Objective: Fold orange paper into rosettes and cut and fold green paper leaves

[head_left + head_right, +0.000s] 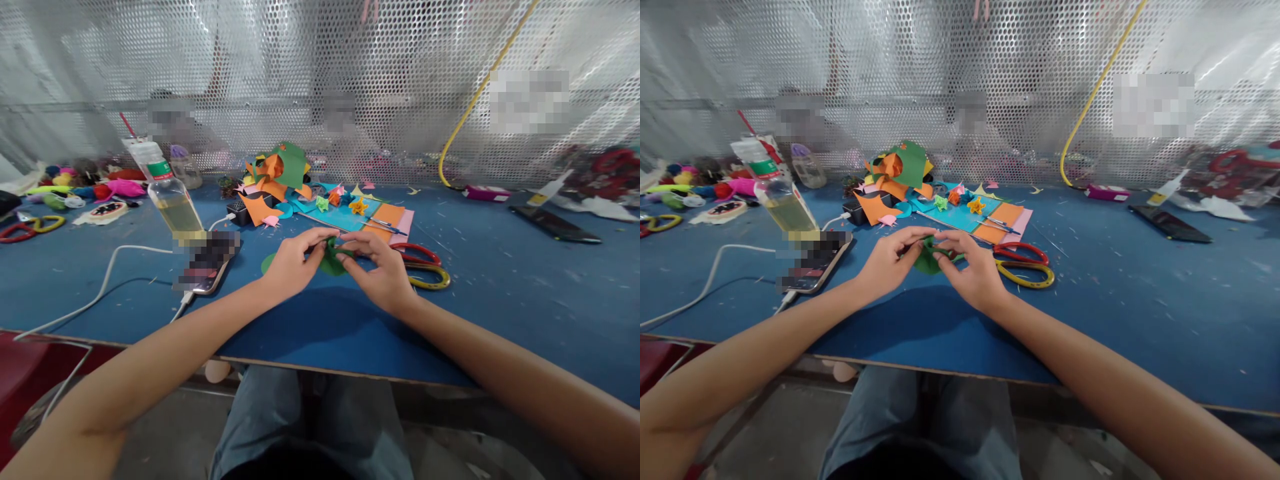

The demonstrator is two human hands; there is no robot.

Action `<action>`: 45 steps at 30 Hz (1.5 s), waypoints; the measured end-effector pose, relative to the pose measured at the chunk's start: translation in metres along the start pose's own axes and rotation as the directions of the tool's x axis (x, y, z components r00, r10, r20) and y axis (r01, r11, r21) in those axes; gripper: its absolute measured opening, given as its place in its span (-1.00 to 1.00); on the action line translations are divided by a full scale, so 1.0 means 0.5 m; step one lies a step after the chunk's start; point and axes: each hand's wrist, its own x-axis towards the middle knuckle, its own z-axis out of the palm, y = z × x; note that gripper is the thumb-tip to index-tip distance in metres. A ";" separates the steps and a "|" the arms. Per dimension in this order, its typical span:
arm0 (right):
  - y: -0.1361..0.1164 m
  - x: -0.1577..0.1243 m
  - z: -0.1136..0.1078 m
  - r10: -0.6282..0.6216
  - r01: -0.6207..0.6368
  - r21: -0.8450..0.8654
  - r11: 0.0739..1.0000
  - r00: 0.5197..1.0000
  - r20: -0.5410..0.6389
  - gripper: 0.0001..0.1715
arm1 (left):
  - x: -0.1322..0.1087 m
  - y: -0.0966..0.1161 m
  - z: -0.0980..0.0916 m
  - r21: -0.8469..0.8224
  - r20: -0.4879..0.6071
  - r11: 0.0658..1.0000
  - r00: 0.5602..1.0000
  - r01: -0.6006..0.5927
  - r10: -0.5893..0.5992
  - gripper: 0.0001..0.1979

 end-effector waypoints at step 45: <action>0.010 0.019 -0.006 0.129 -0.123 0.083 0.989 0.988 -0.083 -0.76 | -0.004 -0.004 0.011 -0.087 0.071 0.996 0.997 0.035 -0.029 -0.75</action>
